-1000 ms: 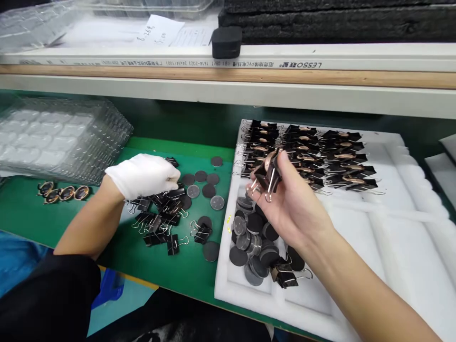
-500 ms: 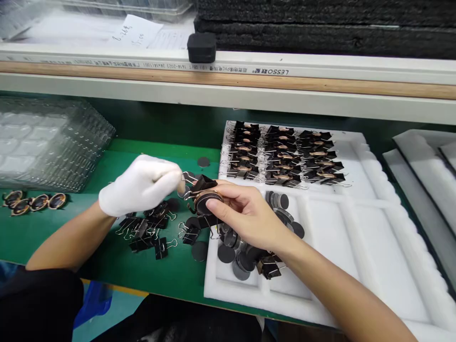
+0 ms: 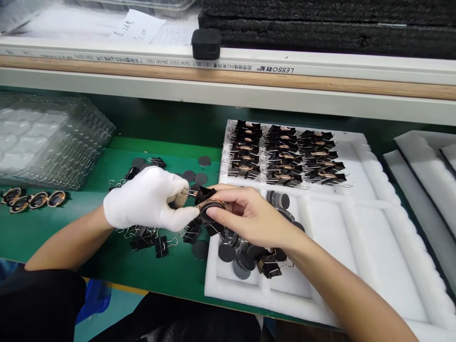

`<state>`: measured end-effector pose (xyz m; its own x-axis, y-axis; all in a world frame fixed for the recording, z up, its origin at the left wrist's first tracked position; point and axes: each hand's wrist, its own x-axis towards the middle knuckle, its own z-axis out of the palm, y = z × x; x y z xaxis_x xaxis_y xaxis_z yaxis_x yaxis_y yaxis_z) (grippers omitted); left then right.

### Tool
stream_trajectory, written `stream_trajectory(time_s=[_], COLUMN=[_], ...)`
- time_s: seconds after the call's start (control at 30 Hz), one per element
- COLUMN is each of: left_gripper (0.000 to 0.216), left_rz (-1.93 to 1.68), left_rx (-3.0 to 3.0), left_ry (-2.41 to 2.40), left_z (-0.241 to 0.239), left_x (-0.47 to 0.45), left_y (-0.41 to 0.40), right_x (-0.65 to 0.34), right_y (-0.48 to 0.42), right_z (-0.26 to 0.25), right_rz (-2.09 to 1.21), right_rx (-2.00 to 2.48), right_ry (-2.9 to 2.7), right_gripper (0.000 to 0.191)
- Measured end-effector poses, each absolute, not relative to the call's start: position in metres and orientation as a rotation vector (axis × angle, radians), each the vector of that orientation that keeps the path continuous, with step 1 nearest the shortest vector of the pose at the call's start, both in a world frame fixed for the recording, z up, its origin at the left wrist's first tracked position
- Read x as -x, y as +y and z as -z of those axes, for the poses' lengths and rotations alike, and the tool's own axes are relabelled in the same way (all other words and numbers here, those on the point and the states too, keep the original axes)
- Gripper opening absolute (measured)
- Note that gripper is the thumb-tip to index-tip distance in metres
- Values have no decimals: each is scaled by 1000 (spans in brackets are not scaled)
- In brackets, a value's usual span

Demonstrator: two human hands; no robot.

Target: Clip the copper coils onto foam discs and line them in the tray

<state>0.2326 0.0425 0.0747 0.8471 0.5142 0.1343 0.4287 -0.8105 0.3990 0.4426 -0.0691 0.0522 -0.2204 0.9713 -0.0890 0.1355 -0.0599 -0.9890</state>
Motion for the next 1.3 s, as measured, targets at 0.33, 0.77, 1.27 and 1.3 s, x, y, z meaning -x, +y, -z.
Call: stream_trajectory(time_s=[0.33, 0.77, 1.27, 1.3], left_gripper=[40, 39, 76, 71], left_rz=[-426, -136, 232, 221], left_rx=[-2494, -2419, -1542, -1551], left_ry=[516, 525, 713, 697], left_z=[-76, -69, -67, -67], left_x=[-231, -236, -244, -245], left_y=[59, 41, 42, 41], right_x=[-462, -473, -456, -453], right_y=[-66, -62, -78, -79], right_z=[-73, -70, -65, -62], right_rz=[-1235, -1488, -580, -417], right_rx=[1404, 1392, 1520, 1526], right_ry=[-1504, -1612, -1958, -2020], right_gripper=[25, 10, 23, 23])
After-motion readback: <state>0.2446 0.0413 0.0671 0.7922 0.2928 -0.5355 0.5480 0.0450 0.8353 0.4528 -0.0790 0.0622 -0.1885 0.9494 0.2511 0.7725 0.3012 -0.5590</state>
